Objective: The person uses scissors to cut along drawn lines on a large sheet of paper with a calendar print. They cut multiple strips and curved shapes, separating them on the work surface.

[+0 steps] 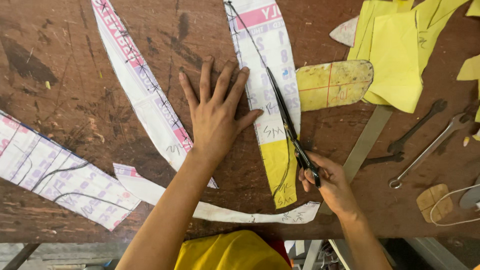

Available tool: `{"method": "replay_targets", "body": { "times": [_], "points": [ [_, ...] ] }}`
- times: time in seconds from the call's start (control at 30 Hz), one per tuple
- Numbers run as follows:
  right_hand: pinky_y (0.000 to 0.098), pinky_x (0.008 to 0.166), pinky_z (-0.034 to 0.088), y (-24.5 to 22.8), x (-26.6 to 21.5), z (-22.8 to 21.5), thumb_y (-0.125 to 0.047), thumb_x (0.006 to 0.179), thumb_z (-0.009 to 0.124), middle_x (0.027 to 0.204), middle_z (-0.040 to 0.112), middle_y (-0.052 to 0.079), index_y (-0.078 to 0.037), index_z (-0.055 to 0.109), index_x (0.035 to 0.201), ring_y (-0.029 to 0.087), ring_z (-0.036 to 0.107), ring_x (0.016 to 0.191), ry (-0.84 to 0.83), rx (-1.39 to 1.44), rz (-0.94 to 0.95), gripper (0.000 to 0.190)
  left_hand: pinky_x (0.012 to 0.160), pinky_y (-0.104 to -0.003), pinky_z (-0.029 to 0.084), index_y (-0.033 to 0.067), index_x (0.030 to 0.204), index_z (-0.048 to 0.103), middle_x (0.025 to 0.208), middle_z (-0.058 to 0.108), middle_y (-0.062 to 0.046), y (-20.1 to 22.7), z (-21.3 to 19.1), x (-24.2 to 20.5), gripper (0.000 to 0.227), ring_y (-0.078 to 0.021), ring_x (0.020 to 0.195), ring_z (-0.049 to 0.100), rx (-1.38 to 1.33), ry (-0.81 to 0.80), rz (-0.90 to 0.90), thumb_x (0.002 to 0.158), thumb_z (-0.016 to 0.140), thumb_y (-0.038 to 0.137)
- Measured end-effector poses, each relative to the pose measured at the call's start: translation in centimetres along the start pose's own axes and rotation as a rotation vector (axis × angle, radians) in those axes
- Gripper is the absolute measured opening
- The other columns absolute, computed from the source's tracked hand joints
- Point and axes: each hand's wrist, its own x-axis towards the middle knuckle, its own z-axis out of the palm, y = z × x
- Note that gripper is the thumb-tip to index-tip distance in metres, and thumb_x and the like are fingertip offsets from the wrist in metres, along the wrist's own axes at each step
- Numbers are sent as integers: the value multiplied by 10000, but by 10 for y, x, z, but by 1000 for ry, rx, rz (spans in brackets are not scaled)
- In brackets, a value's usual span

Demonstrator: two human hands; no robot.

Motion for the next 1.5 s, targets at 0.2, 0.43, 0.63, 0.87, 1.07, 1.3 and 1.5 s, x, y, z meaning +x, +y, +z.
{"method": "replay_targets", "body": {
  "times": [0.2, 0.43, 0.63, 0.87, 1.07, 1.3, 1.5],
  "points": [
    [284, 617, 489, -12, 7, 1, -209, 946, 722, 865, 668, 85, 57, 599, 1377, 126, 588, 681, -33, 5, -6, 522, 1194, -775, 2, 174, 1514, 544, 1603, 419, -54, 3, -5, -1, 844, -384, 1536, 228, -13, -30, -21, 819, 800, 578],
    [283, 593, 472, -26, 21, 1, -170, 934, 711, 858, 674, 93, 69, 611, 1362, 139, 596, 670, -10, -3, 41, 500, 1171, -797, 5, 163, 1486, 550, 1611, 416, -5, 3, -10, 7, 801, -387, 1540, 207, -4, -62, -22, 831, 761, 572],
    [296, 601, 492, -29, 27, -1, -148, 947, 701, 880, 681, 107, 71, 586, 1404, 136, 594, 695, -36, 16, 26, 519, 1187, -787, 8, 166, 1525, 542, 1633, 412, 8, 1, -7, 5, 796, -382, 1557, 195, 2, -52, -16, 867, 747, 565],
    [293, 632, 495, -37, 36, -7, -138, 945, 699, 896, 678, 115, 81, 573, 1401, 149, 601, 691, -52, -22, 37, 522, 1192, -794, 29, 167, 1533, 541, 1646, 391, 16, 0, -8, 5, 785, -381, 1559, 197, -4, -60, -8, 885, 737, 563],
    [301, 649, 496, -47, 46, -9, -123, 955, 697, 891, 682, 120, 90, 586, 1392, 153, 599, 689, -78, -93, -4, 499, 1185, -793, 39, 170, 1521, 554, 1632, 406, 15, 1, -8, 4, 771, -370, 1552, 211, 18, -56, -10, 883, 734, 564],
    [303, 633, 492, -59, 56, -9, -110, 946, 693, 897, 682, 116, 83, 592, 1394, 150, 599, 691, -83, -102, 1, 499, 1186, -793, 44, 163, 1511, 558, 1631, 409, 18, 1, -10, 5, 758, -370, 1550, 223, 3, -59, -14, 882, 741, 546],
    [301, 605, 504, -67, 66, -10, -101, 937, 688, 899, 684, 115, 56, 583, 1410, 148, 604, 685, -88, -100, 21, 510, 1178, -793, 40, 166, 1513, 544, 1626, 409, 9, -1, -11, 7, 771, -379, 1549, 222, -8, -71, -17, 868, 743, 539]
  ]
}}
